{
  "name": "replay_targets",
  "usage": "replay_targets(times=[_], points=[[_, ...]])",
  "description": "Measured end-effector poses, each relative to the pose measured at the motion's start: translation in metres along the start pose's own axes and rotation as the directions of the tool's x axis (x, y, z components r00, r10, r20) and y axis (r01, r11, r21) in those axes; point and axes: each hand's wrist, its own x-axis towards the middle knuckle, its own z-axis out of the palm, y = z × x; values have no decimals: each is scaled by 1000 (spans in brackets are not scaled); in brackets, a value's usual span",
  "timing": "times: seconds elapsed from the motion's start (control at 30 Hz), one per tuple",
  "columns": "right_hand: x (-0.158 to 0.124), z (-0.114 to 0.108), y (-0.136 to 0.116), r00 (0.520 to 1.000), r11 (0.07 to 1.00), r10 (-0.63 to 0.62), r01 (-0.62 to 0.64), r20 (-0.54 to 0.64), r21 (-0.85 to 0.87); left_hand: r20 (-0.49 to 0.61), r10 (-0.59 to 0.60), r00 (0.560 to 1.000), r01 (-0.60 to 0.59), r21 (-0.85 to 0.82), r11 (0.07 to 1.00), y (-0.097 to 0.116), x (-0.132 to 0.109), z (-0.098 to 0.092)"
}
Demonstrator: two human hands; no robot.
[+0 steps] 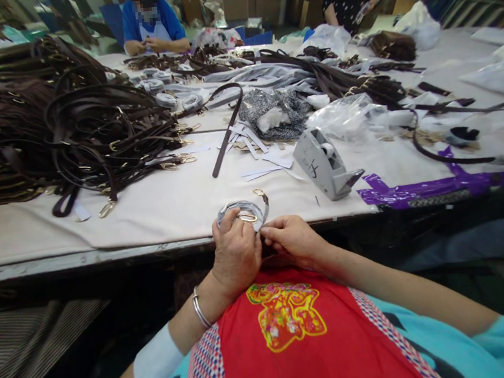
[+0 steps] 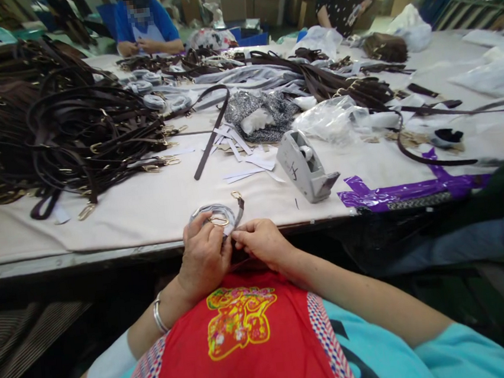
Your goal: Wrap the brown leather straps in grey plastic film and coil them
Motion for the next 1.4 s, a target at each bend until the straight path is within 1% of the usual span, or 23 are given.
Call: replay_targets(times=[0.1, 0.2, 0.27, 0.33, 0.43, 0.5, 0.57, 0.63, 0.73, 0.87, 0.93, 0.97, 1.03, 1.07, 1.1, 1.13, 1.17, 1.2, 1.27, 1.3, 1.33, 1.37, 1.4], points=[[1, -2, 2, 999, 999, 1, -3, 39, 44, -28, 3, 1000, -4, -41, 999, 0, 1, 3], [2, -4, 5, 998, 993, -26, 19, 52, 117, -61, 16, 998, -26, -170, 985, -1, 3, 5], [1, -4, 7, 995, 986, -95, 92, 14, 139, -49, -7, 999, -8, -311, 950, -2, 3, 5], [1, -3, 8, 982, 973, -188, 190, -33, 130, 16, -89, 996, 87, -455, 886, -2, 4, 3], [0, -2, 7, 957, 951, -284, 289, -61, 110, 187, -233, 954, 298, -639, 709, -1, 5, -2], [1, -1, 6, 955, 948, -291, 295, -55, 121, 291, -286, 913, 406, -722, 560, 1, 4, -4], [1, -1, 5, 963, 952, -267, 270, -43, 144, 357, -322, 877, 469, -783, 409, 3, 2, -3], [1, -1, 3, 967, 953, -252, 253, -30, 167, 387, -353, 852, 485, -837, 254, 5, 0, 0], [-1, -1, -1, 964, 945, -265, 255, 23, 207, 414, -376, 829, 457, -889, 26, 9, 0, 6], [-3, 0, -3, 954, 942, -284, 260, 94, 211, 500, -322, 804, 444, -865, -233, 16, 4, 7], [-2, -2, -1, 961, 958, -266, 254, 81, 136, 551, -286, 784, 464, -826, -319, 17, 6, 7], [-1, -5, 0, 964, 965, -259, 255, 66, 61, 576, -267, 773, 479, -805, -350, 17, 6, 7], [-2, -11, 2, 956, 940, -292, 289, 11, -180, 619, -254, 743, 504, -767, -397, 16, 7, 7], [-3, -15, 2, 935, 886, -354, 326, -29, -330, 639, -258, 725, 516, -752, -411, 15, 7, 7], [-6, -18, 2, 892, 792, -449, 374, -46, -483, 652, -268, 709, 529, -744, -409, 13, 7, 6], [-9, -22, 1, 826, 656, -564, 428, -26, -622, 658, -279, 699, 547, -744, -384, 13, 7, 5], [-12, -24, 0, 740, 482, -671, 484, 47, -730, 659, -282, 697, 573, -749, -334, 13, 7, 2], [-14, -26, 0, 643, 286, -748, 537, 165, -794, 657, -272, 703, 603, -753, -262, 13, 6, -1], [-17, -28, 0, 462, -81, -782, 591, 419, -802, 650, -203, 732, 651, -756, -73, 15, 4, -10], [-17, -28, 1, 388, -200, -779, 592, 493, -781, 639, -159, 752, 652, -758, 37, 16, 4, -14], [-15, -28, 2, 337, -263, -782, 585, 525, -767, 617, -126, 777, 630, -761, 156, 16, 3, -17], [-12, -27, 4, 306, -276, -797, 582, 521, -765, 575, -128, 808, 586, -762, 274, 16, 1, -20], [-8, -27, 6, 313, -247, -816, 573, 487, -781, 527, -157, 835, 544, -752, 371, 14, 0, -23]])
